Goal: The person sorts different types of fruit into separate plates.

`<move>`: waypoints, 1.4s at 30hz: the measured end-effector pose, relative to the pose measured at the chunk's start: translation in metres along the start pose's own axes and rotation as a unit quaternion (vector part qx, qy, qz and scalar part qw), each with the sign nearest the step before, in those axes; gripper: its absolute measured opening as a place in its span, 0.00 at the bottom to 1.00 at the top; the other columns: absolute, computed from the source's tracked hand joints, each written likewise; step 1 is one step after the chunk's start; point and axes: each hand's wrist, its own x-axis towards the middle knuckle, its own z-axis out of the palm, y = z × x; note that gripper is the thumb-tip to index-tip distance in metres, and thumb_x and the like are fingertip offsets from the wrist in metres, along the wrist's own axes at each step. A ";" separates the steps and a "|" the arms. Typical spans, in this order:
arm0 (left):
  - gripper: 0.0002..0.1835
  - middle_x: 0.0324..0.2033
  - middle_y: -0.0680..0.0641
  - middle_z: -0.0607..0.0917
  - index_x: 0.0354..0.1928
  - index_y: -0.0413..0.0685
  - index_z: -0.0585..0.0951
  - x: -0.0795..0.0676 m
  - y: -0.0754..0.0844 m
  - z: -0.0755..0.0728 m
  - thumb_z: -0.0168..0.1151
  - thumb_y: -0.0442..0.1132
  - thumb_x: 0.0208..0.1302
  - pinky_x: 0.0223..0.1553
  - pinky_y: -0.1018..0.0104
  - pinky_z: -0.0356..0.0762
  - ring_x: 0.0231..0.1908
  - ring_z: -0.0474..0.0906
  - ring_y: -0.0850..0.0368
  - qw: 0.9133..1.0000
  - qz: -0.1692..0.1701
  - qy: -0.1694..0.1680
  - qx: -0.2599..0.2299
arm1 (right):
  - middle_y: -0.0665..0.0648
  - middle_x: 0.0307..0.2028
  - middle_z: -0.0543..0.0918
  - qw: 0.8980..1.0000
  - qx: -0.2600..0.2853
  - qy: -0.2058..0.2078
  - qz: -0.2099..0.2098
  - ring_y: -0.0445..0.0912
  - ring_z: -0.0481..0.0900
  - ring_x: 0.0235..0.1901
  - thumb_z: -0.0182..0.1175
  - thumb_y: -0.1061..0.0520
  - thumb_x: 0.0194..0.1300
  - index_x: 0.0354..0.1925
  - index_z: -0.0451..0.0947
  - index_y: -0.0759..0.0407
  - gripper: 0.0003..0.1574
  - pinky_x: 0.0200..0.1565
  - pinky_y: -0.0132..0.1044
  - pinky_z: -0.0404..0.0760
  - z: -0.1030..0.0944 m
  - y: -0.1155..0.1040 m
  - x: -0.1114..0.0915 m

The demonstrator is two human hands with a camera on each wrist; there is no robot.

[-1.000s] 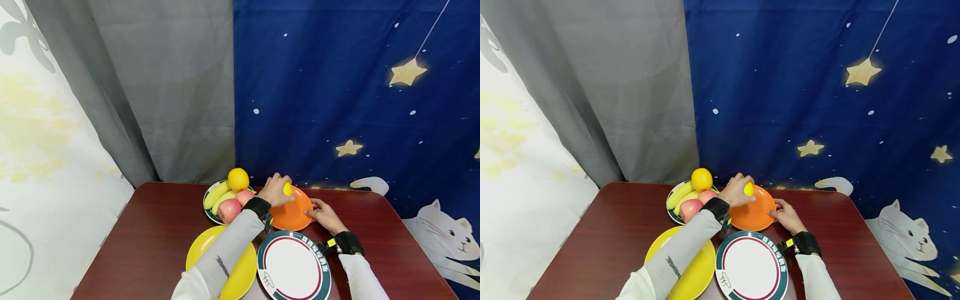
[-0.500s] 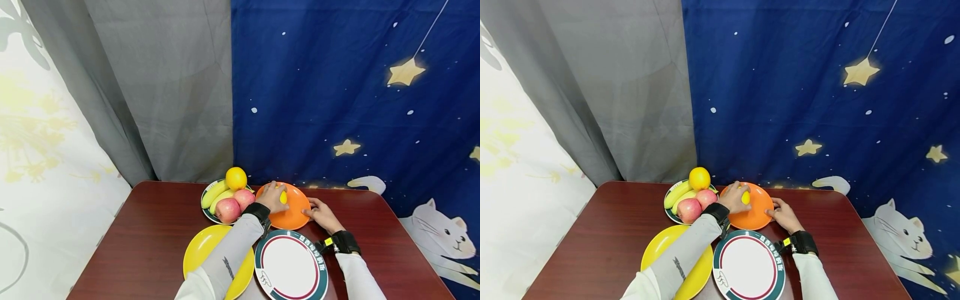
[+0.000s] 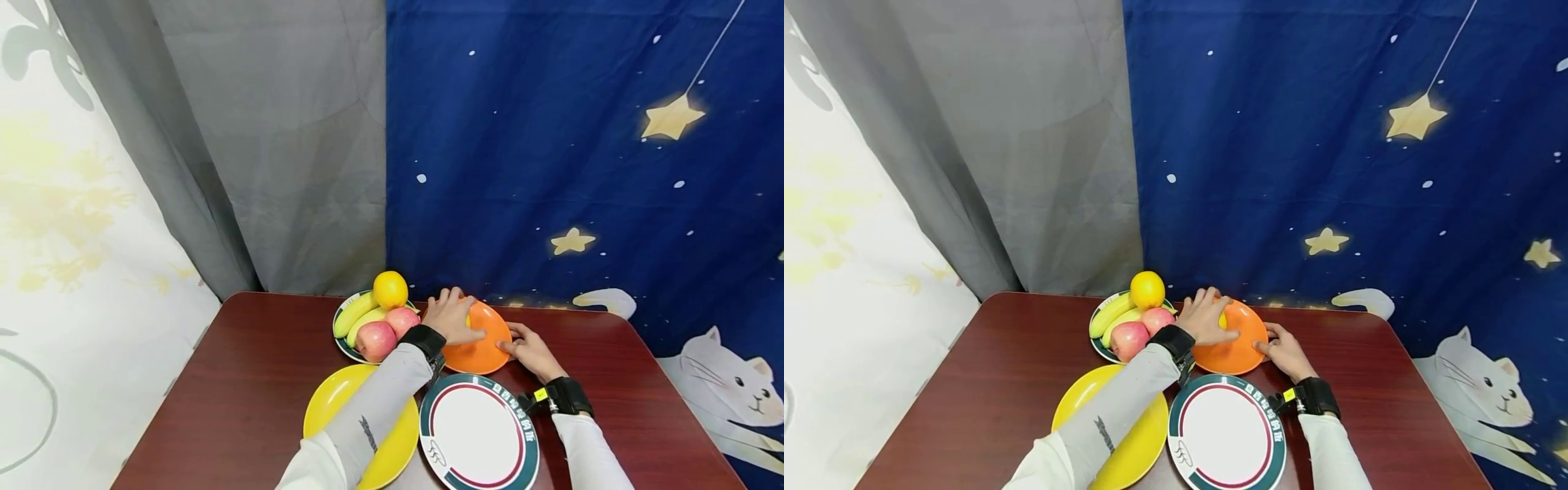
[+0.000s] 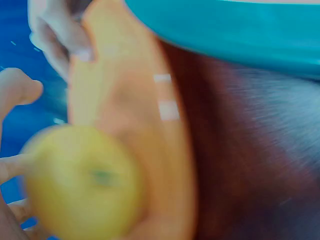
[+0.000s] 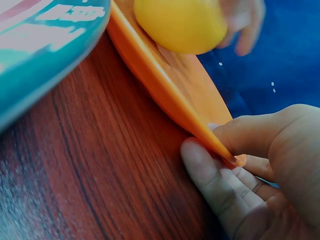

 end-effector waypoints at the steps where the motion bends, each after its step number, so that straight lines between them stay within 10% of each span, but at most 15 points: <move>1: 0.39 0.60 0.51 0.63 0.65 0.69 0.66 0.000 0.001 -0.009 0.53 0.74 0.51 0.56 0.49 0.59 0.59 0.58 0.51 1.000 0.014 0.009 0.016 | 0.66 0.52 0.73 1.000 0.001 -0.001 -0.001 0.50 0.78 0.37 0.62 0.52 0.63 0.67 0.56 0.66 0.42 0.38 0.38 0.79 0.000 0.000 0.001; 9: 0.33 0.58 0.57 0.66 0.63 0.69 0.68 -0.012 -0.009 -0.101 0.47 0.70 0.57 0.49 0.60 0.60 0.58 0.59 0.57 0.990 0.091 0.098 0.034 | 0.68 0.53 0.72 1.000 -0.001 -0.013 -0.006 0.50 0.78 0.38 0.62 0.51 0.63 0.68 0.55 0.67 0.44 0.38 0.38 0.79 0.000 0.000 0.004; 15: 0.28 0.53 0.57 0.69 0.59 0.65 0.73 -0.018 -0.054 -0.128 0.48 0.65 0.58 0.46 0.61 0.62 0.54 0.62 0.57 0.986 0.059 0.156 0.013 | 0.66 0.52 0.73 1.000 -0.011 -0.005 -0.010 0.51 0.78 0.38 0.62 0.49 0.63 0.68 0.55 0.66 0.44 0.39 0.37 0.79 -0.004 0.007 0.000; 27: 0.26 0.51 0.51 0.72 0.56 0.59 0.75 -0.034 -0.139 -0.078 0.53 0.60 0.58 0.48 0.55 0.66 0.52 0.66 0.52 0.989 -0.066 0.130 -0.022 | 0.66 0.53 0.72 1.000 0.000 0.001 -0.017 0.51 0.78 0.38 0.62 0.52 0.62 0.68 0.56 0.65 0.43 0.38 0.37 0.79 0.000 0.008 0.002; 42: 0.43 0.48 0.46 0.69 0.63 0.59 0.61 -0.033 -0.143 -0.042 0.63 0.68 0.48 0.45 0.59 0.74 0.44 0.70 0.50 0.981 -0.138 0.019 -0.133 | 0.66 0.52 0.73 1.000 0.004 0.007 -0.019 0.52 0.78 0.37 0.62 0.52 0.62 0.68 0.56 0.65 0.43 0.38 0.37 0.79 0.001 0.009 0.002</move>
